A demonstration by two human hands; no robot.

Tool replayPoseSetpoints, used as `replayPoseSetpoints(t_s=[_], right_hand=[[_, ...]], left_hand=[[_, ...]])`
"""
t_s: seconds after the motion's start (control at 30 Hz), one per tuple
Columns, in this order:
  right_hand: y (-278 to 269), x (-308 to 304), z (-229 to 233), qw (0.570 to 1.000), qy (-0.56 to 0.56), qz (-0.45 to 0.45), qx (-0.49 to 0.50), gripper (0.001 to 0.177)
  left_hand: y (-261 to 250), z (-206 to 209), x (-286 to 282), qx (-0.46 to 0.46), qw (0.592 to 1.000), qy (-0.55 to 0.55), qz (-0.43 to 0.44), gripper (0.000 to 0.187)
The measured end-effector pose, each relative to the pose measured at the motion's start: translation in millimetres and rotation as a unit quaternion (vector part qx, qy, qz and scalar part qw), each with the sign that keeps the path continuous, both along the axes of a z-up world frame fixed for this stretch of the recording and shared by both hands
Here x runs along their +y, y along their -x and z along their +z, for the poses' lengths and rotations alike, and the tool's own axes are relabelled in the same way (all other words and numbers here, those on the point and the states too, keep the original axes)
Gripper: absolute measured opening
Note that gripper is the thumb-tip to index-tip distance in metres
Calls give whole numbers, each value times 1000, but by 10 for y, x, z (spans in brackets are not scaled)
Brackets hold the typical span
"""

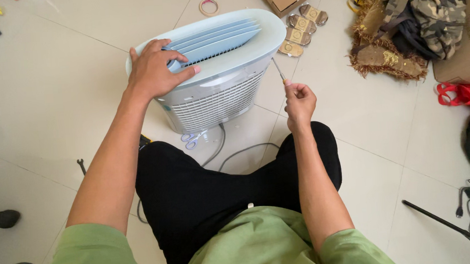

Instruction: The person sits on the floor and uses a screwdriver to remove screws from the front grille of a portable air cooler. They detach the grille, exposing the internal fan, then continue unscrewing the rear housing to further disassemble the unit.

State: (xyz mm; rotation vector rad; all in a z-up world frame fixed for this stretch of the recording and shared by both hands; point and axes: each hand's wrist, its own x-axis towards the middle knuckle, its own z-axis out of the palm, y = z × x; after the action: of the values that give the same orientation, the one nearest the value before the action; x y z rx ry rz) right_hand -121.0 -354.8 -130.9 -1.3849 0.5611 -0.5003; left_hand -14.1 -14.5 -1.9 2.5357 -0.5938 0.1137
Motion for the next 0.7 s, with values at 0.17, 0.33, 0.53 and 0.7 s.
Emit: replayPoseSetpoints(t_s=[0.17, 0.33, 0.53, 0.7], right_hand=[[7, -91, 54, 999, 43, 25, 3, 38], [-12, -26, 64, 992, 108, -7, -63, 28], [-16, -77, 108, 991, 117, 21, -58, 31], [-76, -113, 140, 999, 4, 37, 31, 35]], left_hand=[[5, -8, -35, -6, 1000, 7, 4, 51], [29, 14, -51, -18, 1000, 6, 8, 49], [63, 30, -98, 0, 1000, -3, 30, 50], [70, 40, -96, 1, 999, -4, 32, 51]])
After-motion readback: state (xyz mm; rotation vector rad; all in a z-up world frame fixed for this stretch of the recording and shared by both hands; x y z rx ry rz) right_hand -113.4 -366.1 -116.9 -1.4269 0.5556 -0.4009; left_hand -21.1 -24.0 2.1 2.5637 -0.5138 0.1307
